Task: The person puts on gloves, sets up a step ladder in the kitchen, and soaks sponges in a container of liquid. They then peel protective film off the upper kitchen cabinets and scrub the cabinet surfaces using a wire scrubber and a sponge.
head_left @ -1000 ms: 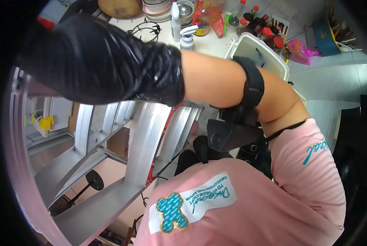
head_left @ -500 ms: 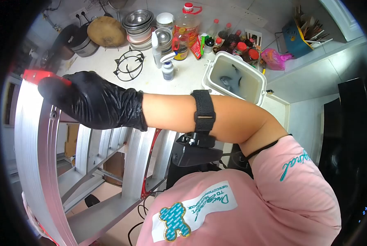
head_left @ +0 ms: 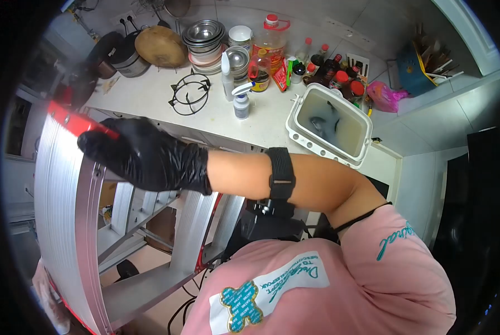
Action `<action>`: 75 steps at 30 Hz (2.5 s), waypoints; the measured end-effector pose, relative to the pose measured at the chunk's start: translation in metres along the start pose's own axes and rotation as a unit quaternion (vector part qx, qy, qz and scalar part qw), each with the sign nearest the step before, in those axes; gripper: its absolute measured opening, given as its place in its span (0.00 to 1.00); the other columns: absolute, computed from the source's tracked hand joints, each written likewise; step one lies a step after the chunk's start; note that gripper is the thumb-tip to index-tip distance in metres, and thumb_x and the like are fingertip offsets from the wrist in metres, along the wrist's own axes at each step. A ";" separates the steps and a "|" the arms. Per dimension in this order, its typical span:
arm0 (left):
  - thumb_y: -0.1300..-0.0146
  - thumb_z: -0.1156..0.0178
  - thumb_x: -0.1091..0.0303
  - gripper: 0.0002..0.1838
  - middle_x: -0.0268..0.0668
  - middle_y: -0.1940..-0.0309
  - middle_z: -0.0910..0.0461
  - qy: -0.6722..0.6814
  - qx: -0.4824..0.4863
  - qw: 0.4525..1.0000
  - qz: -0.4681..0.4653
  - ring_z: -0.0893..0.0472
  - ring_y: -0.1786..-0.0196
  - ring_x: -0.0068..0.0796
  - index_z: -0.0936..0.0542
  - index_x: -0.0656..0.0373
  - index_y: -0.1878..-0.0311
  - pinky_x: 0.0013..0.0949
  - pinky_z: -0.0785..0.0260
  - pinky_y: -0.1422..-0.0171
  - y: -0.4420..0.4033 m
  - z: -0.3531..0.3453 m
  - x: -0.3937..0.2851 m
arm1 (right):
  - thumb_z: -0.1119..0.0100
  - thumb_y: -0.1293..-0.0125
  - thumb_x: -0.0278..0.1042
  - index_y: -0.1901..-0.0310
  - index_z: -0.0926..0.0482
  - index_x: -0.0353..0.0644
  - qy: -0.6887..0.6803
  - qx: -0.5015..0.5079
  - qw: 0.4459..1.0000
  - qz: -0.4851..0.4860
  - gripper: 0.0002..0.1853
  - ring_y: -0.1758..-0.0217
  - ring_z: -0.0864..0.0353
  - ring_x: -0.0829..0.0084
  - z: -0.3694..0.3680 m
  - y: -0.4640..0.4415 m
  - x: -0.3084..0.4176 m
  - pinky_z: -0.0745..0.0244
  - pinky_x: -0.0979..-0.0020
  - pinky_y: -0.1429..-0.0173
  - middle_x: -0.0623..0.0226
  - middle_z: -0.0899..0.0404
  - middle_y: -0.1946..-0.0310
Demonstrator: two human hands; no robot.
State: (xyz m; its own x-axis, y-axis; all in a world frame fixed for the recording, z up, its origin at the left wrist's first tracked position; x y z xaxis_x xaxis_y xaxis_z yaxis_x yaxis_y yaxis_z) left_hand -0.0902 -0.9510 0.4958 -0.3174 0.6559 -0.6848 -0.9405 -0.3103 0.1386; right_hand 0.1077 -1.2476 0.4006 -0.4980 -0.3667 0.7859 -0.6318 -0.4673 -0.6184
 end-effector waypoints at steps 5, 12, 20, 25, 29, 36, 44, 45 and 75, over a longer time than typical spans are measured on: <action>0.36 0.57 0.41 0.36 0.42 0.45 0.33 -0.018 0.003 0.999 0.045 0.34 0.42 0.33 0.37 0.68 0.41 0.35 0.47 0.36 -0.018 -0.012 -0.015 | 0.47 0.36 0.48 0.63 0.27 0.36 -0.101 -0.008 0.992 -0.075 0.19 0.76 0.24 0.77 0.000 0.000 0.004 0.29 0.73 0.69 0.65 0.24 0.79; 0.38 0.55 0.40 0.38 0.42 0.45 0.33 -0.033 0.008 0.995 0.097 0.34 0.42 0.33 0.38 0.68 0.40 0.35 0.46 0.37 -0.042 -0.022 -0.023 | 0.45 0.46 0.63 0.71 0.28 0.37 -0.082 -0.002 0.992 -0.099 0.29 0.72 0.25 0.50 0.001 -0.001 -0.004 0.32 0.58 0.65 0.53 0.27 0.80; 0.40 0.51 0.38 0.41 0.42 0.44 0.35 -0.094 -0.047 0.984 0.146 0.35 0.42 0.32 0.40 0.68 0.39 0.34 0.46 0.37 -0.022 0.004 0.021 | 0.39 0.59 0.70 0.61 0.30 0.35 -0.037 -0.009 0.995 -0.091 0.40 0.64 0.31 0.51 0.000 0.001 -0.010 0.36 0.57 0.60 0.52 0.31 0.70; 0.33 0.55 0.47 0.35 0.45 0.38 0.41 -0.134 0.034 0.980 0.144 0.41 0.36 0.34 0.45 0.69 0.36 0.36 0.52 0.32 -0.021 0.009 0.045 | 0.38 0.61 0.70 0.58 0.30 0.35 -0.032 0.025 0.995 -0.095 0.42 0.64 0.31 0.51 0.000 -0.003 -0.016 0.36 0.57 0.60 0.53 0.31 0.69; 0.37 0.52 0.43 0.38 0.45 0.43 0.35 -0.023 0.089 0.989 0.117 0.35 0.41 0.34 0.40 0.71 0.39 0.37 0.46 0.36 -0.042 -0.027 -0.005 | 0.38 0.61 0.69 0.54 0.31 0.36 -0.026 0.032 0.993 -0.109 0.43 0.64 0.31 0.52 0.003 -0.001 -0.011 0.35 0.58 0.60 0.55 0.31 0.69; 0.34 0.51 0.58 0.26 0.42 0.50 0.30 0.067 0.154 0.982 0.081 0.32 0.49 0.29 0.37 0.70 0.42 0.33 0.42 0.42 -0.052 -0.044 -0.025 | 0.45 0.49 0.67 0.46 0.34 0.37 -0.046 0.050 0.986 -0.151 0.40 0.55 0.29 0.52 0.010 -0.001 0.009 0.33 0.59 0.51 0.52 0.28 0.60; 0.34 0.50 0.57 0.24 0.38 0.53 0.29 0.071 0.160 0.980 0.099 0.30 0.53 0.26 0.35 0.68 0.44 0.31 0.39 0.45 -0.053 -0.047 -0.021 | 0.45 0.46 0.63 0.41 0.41 0.33 -0.058 0.089 0.978 -0.180 0.43 0.46 0.35 0.50 0.009 0.000 0.017 0.41 0.56 0.40 0.47 0.34 0.50; 0.34 0.49 0.57 0.25 0.39 0.53 0.29 0.089 0.150 0.980 0.096 0.30 0.53 0.26 0.36 0.68 0.44 0.31 0.39 0.45 -0.054 -0.050 -0.026 | 0.45 0.46 0.63 0.41 0.41 0.33 -0.056 0.083 0.979 -0.179 0.43 0.46 0.35 0.50 0.009 -0.001 0.018 0.41 0.56 0.40 0.47 0.34 0.50; 0.31 0.55 0.57 0.16 0.25 0.73 0.30 0.108 0.006 0.983 0.151 0.35 0.68 0.14 0.31 0.57 0.72 0.24 0.41 0.62 -0.058 -0.049 -0.010 | 0.45 0.48 0.63 0.45 0.35 0.36 -0.071 0.100 0.972 -0.201 0.39 0.50 0.32 0.49 0.004 -0.003 0.008 0.40 0.55 0.43 0.49 0.30 0.56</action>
State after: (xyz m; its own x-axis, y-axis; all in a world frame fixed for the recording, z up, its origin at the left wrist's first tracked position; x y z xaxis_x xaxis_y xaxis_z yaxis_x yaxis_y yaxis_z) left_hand -0.0267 -0.9739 0.4596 -0.5502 0.3729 -0.7471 -0.8093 -0.4586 0.3671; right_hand 0.1080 -1.2522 0.4089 -0.1388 -0.2214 0.9652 -0.6232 -0.7379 -0.2589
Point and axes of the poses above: each hand's wrist, its own y-axis away from the middle knuckle, its own z-axis out of the back of the hand, x = y × z, the point moved 5 cm from there along -y, towards the middle knuckle
